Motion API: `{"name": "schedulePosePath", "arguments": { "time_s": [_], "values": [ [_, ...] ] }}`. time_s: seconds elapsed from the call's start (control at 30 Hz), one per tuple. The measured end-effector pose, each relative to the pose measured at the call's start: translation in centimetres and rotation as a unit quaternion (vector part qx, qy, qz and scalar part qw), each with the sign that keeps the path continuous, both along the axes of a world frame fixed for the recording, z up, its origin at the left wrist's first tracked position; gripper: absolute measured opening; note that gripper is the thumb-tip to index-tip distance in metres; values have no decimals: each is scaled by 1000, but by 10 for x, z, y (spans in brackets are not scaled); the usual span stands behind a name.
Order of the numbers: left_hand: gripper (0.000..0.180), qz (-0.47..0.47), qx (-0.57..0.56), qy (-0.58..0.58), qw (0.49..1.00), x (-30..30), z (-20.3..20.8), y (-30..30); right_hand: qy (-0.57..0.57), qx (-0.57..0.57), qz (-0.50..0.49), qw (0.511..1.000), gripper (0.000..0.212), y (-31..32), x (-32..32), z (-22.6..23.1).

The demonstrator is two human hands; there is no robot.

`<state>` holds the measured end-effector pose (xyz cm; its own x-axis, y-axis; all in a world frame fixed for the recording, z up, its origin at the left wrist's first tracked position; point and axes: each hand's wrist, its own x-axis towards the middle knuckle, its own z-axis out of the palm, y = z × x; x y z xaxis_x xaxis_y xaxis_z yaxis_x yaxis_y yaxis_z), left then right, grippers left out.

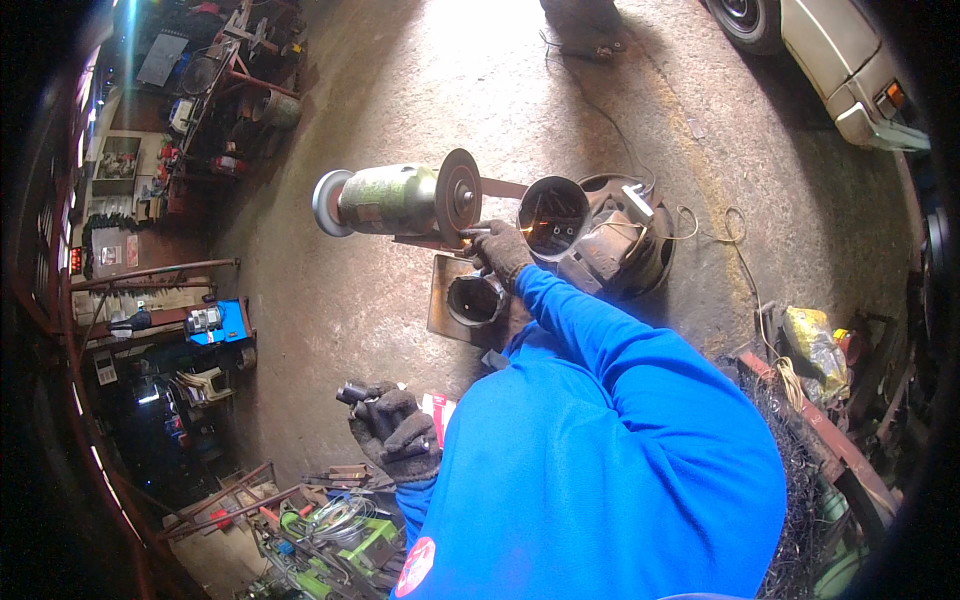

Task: The person uses a bench grinder to deburr and smooth the edges of small cylindrical metal parts. They hold each part with gloved hands against the spinning wheel, rotating it to treat different sides, then set it aside and pick up the next one.

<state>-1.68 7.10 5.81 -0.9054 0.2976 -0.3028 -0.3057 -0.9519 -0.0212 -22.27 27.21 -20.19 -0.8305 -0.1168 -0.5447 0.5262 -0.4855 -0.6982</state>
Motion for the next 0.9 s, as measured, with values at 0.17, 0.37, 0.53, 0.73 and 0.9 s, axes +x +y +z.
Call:
{"name": "schedulePosePath", "arguments": {
  "time_s": [0.17,0.37,0.53,0.73,0.9],
  "values": [
    [41,-26,-4,7,1000,5,-6,-11,12,5,-22,1000,35,-3,5,6],
    [42,-48,18,23,998,6,-12,-16,30,12,-46,998,35,-8,6,4],
    [44,-62,24,31,997,5,-13,-19,40,-19,-60,997,34,-11,5,-3],
    [44,-62,-9,41,997,8,-16,-24,52,-44,-58,996,35,-12,5,-1],
    [45,14,-9,12,1000,13,-25,-37,34,-197,-80,977,37,-4,14,-2]
  ]
}}
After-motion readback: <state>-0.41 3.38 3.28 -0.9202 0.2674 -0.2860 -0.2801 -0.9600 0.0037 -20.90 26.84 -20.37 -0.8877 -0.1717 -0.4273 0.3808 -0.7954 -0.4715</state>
